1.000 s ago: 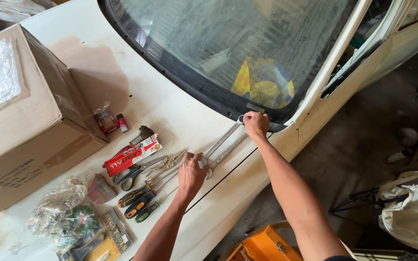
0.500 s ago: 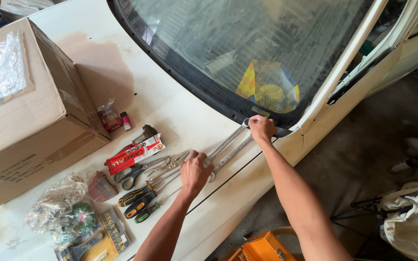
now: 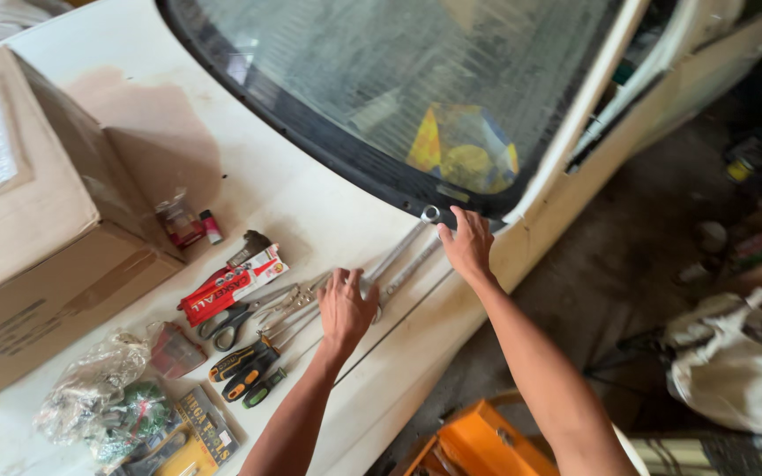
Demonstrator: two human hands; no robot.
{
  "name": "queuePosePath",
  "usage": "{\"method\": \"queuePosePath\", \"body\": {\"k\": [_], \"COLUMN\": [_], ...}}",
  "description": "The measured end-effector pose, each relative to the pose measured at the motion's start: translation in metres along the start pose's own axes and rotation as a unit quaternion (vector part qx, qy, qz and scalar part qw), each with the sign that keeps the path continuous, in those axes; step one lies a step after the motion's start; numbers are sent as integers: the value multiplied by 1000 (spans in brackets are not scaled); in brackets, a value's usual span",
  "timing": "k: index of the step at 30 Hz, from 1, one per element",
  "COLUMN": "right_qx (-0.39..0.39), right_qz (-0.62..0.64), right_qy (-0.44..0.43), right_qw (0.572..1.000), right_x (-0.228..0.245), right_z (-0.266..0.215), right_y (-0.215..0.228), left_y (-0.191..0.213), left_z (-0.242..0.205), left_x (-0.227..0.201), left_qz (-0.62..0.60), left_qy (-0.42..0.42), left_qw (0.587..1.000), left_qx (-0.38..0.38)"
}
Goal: The person repeatedly takes wrenches from an orange toolbox and places them on the hood of a white car. The person arranges the wrenches in a line on the car hood.
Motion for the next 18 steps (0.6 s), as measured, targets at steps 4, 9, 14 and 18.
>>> {"method": "queuePosePath", "body": {"k": [4, 9, 14, 18], "right_qx": [-51, -16, -8, -3], "right_qz": [-16, -93, -104, -156], "right_qy": [38, -9, -62, -90], "right_qw": [998, 996, 993, 984], "right_x": [26, 61, 78, 73], "right_z": [-50, -134, -227, -292], "right_y": [51, 101, 148, 189], "left_y": [3, -4, -10, -13], "left_z": [-11, -42, -73, -99], "left_x": [-4, -11, -23, -38], "left_qz": [-5, 6, 5, -2], "left_qy": [-85, -159, -204, -249], "left_qw": [996, 987, 975, 962], "left_qx": [-19, 34, 85, 107]}}
Point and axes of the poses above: each hand's wrist, its own z-axis towards the middle knuckle, its own y-axis out of the back of the hand, x = y × z, the point moved 1 cm from there along z, towards the middle knuckle
